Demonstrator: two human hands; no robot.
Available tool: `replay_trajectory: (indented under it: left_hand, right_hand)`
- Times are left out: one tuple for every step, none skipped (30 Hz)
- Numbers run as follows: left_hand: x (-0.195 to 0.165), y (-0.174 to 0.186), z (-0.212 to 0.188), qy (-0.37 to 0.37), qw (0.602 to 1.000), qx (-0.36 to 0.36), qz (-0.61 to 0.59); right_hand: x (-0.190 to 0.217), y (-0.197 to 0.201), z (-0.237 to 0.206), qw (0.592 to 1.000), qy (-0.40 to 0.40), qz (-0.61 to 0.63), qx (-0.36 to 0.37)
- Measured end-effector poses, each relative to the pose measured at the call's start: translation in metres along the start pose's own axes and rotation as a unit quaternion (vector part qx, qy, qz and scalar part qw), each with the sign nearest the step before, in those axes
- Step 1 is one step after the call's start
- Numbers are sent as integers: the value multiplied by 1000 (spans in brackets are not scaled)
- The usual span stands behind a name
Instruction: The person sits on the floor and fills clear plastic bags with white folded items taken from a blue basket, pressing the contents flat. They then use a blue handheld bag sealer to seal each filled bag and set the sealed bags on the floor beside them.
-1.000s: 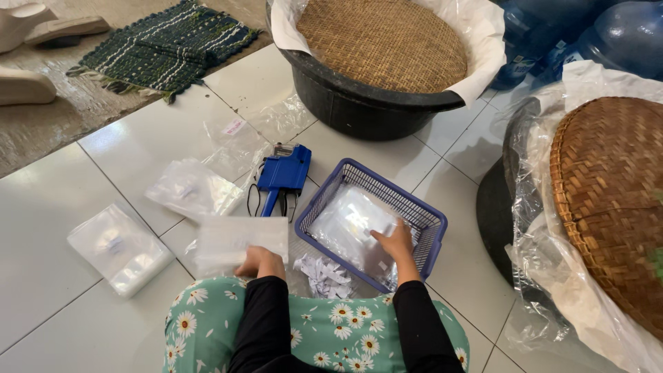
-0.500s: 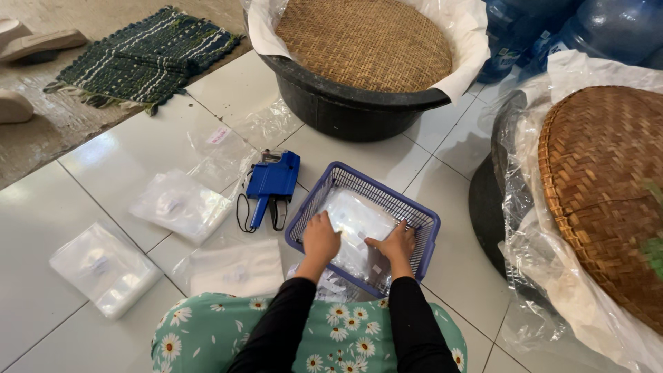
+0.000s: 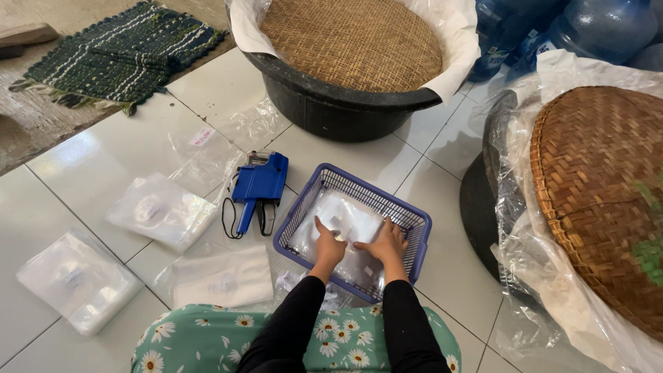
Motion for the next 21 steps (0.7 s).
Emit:
replay_trajectory:
  left_hand:
    - [1, 0, 2, 11, 999, 0, -33]
    - [3, 0, 3, 23, 997, -1, -68]
    - [5, 0, 4, 35, 994, -1, -103]
    - [8, -2, 4, 42, 996, 23, -77]
    - [10, -2, 4, 48, 996, 46, -51]
    - [12, -3, 4, 55, 996, 68, -25]
    - [12, -1, 5, 38, 992, 72, -93]
    - [11, 1, 4, 21, 984, 76, -161]
    - [9, 4, 4, 4, 970, 78, -229]
    - [4, 8, 6, -39, 954, 83, -285]
    - [-2, 14, 7, -81, 933, 88, -339]
    - [-7, 20, 7, -122, 907, 93, -391]
    - [-8, 23, 7, -110, 906, 95, -397]
    - [-10, 25, 8, -98, 905, 98, -402]
    - [-12, 27, 8, -87, 903, 100, -408]
    - [-15, 26, 5, -82, 897, 123, -417]
    - [-18, 24, 3, -76, 890, 146, -425]
    - [-21, 23, 0, -71, 883, 169, -433]
    - [-23, 20, -4, -55, 873, 177, -450]
    - [-25, 16, -7, -40, 864, 185, -467]
    - [-26, 13, -10, -26, 853, 194, -483]
  right_hand:
    - [1, 2, -1, 1000, -4, 3, -4]
    - [2, 4, -1, 1000, -12, 13, 1]
    - [2, 5, -2, 999, -21, 24, 6]
    - [2, 6, -2, 999, -29, 35, 11]
    - [2, 7, -2, 999, -30, 21, 14]
    - [1, 7, -1, 999, -31, 6, 19]
    - [1, 7, 0, 999, -31, -9, 23]
    - [2, 7, 2, 998, -17, 47, 25]
    - [2, 8, 4, 994, -4, 104, 28]
    - [2, 8, 5, 987, 10, 161, 29]
    - [2, 9, 5, 980, 16, 193, 42]
    - [2, 11, 5, 973, 21, 225, 56]
    - [0, 11, 4, 964, 25, 256, 70]
    - [-1, 16, 3, 976, 69, 207, 15]
    - [-1, 23, 0, 980, 114, 156, -42]
    - [0, 29, -4, 977, 159, 103, -98]
    - [3, 33, -8, 955, 214, 186, -88]
    - [5, 36, -13, 923, 267, 267, -76]
    - [8, 39, -17, 880, 318, 346, -64]
    - [7, 38, -17, 871, 285, 400, -26]
    - [7, 33, -17, 856, 250, 452, 13]
Point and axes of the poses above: each hand's wrist, its own z-axis towards the middle knuckle, its own y-axis out of the back of the hand, x = y × z, the point moved 4 cm from there along z, towards the middle knuckle, and after that the axes turned 3 degrees about -z, right-handed, at the moved point
